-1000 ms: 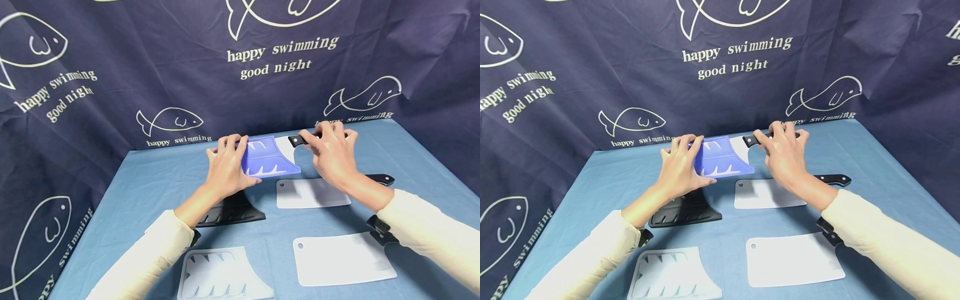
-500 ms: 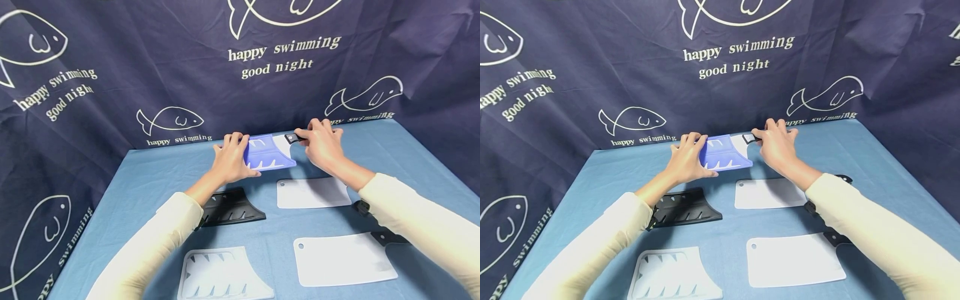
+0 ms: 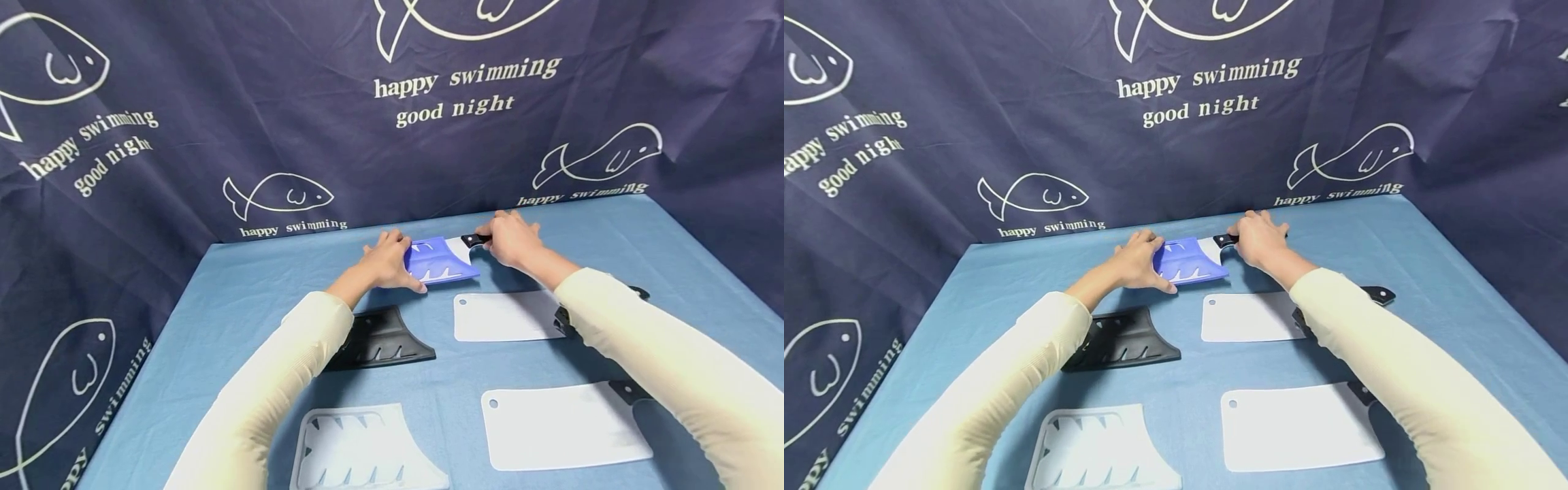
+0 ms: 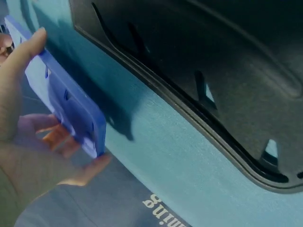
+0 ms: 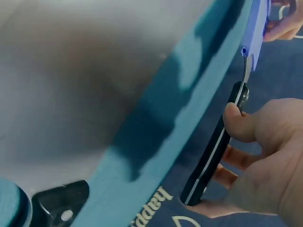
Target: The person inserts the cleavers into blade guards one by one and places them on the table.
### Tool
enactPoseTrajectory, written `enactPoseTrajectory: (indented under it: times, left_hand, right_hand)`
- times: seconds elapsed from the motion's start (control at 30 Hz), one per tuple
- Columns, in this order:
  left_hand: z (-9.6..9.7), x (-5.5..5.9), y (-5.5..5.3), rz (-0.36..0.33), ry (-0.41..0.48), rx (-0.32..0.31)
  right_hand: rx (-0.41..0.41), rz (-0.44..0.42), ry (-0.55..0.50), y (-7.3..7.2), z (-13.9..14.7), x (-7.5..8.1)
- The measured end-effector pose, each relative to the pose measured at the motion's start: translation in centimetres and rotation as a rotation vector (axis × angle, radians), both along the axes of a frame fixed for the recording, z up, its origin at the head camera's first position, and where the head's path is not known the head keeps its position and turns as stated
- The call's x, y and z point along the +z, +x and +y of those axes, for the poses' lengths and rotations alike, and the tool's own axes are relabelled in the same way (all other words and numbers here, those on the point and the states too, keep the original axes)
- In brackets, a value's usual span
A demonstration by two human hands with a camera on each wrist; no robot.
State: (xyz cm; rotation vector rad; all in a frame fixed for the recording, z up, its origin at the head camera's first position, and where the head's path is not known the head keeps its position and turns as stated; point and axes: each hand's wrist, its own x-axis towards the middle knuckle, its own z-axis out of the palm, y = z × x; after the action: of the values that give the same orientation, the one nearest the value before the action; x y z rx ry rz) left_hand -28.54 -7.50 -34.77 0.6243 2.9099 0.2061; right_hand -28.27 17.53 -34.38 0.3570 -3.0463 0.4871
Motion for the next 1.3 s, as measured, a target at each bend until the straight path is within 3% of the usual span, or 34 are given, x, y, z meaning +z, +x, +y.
enactPoseTrajectory:
  times: [0.23, 0.43, 0.63, 1.0, 1.3]
  left_hand:
    - [0.1, -0.5, -1.0, -0.157, -0.015, 0.011]
    - [-0.2, -1.0, -1.1, -0.218, -0.025, 0.014]
    - [-0.2, -1.2, -0.9, -0.221, -0.015, 0.039]
    - [-0.3, -0.9, -0.5, -0.211, 0.025, 0.085]
    - [-0.9, -0.8, -0.1, -0.17, 0.068, 0.059]
  right_hand:
    - [-0.01, -0.09, -0.001, -0.9, -0.3, -1.6]
    - [-0.012, -0.084, 0.002, -1.0, -0.5, -2.7]
    - [-0.016, -0.063, -0.008, -0.9, -0.6, -3.1]
    - [-0.01, -0.113, 0.036, -0.6, -0.6, -2.5]
    - [0.027, -0.076, 0.037, 0.2, -0.7, -1.9]
